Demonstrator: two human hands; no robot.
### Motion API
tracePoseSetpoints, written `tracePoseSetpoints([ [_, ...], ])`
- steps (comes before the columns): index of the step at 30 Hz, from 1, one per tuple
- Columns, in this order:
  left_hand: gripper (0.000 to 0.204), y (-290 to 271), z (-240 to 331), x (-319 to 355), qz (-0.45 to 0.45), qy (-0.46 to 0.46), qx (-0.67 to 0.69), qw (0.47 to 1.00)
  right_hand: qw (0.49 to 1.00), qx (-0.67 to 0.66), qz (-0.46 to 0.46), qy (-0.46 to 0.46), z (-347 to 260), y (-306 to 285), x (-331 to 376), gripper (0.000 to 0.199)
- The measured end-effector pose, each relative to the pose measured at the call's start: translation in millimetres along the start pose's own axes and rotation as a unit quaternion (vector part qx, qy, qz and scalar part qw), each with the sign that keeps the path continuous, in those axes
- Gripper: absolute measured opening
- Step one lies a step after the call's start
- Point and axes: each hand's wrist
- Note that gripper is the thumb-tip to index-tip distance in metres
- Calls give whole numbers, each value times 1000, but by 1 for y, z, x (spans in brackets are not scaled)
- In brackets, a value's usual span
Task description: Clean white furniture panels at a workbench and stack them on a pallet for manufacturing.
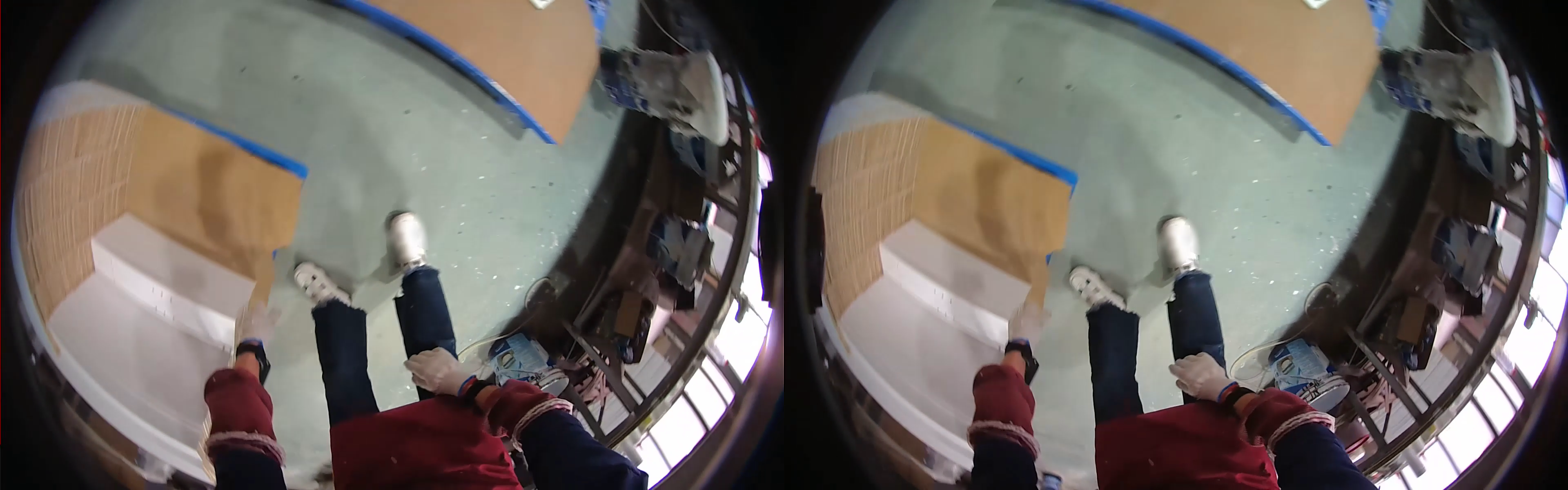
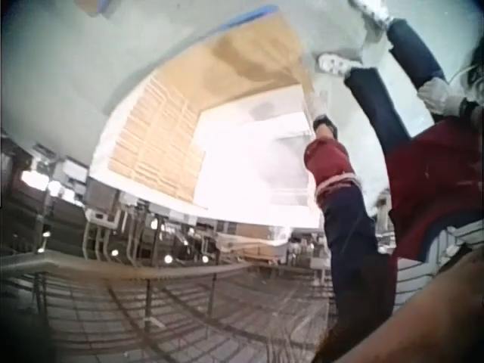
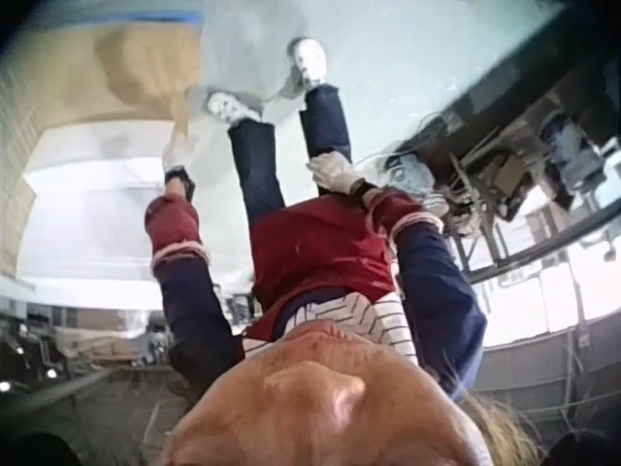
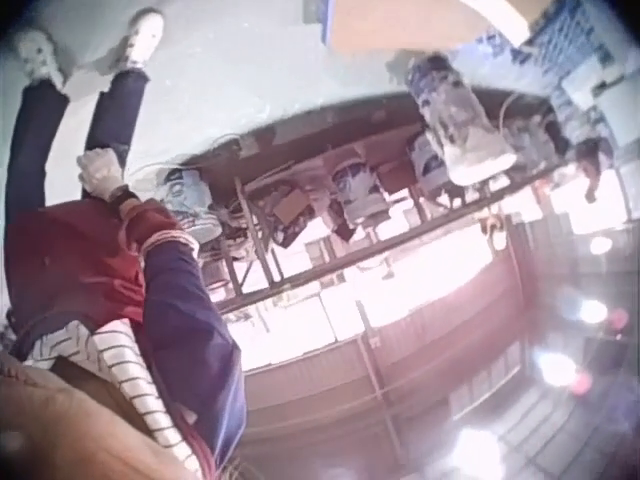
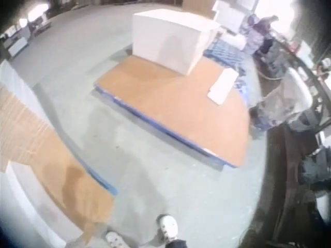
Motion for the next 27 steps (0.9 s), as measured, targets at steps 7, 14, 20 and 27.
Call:
tracePoseSetpoints([
  [7, 65, 13, 17, 27, 61, 96, -206, 972, 996, -22, 80, 44, 8, -24, 26, 15],
  [14, 71, -21, -27, 9, -4, -19, -278, 960, 980, -75, 183, 36, 8, -13, 26, 20],
  [20, 84, -15, -93, 24, 83, 33, -349, 933, 964, -118, 224, 78, -13, 9, 5, 20],
  [27, 55, 10, -84, 19, -67, 147, -269, 950, 864, -283, 342, 238, -22, -14, 62, 35],
])
Point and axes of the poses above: each hand's wrist, its own x-axis away from the middle knuckle, its own y-axis out of the palm, z = x × y, and after that the axes turned 3 degrees about -y, right-handed
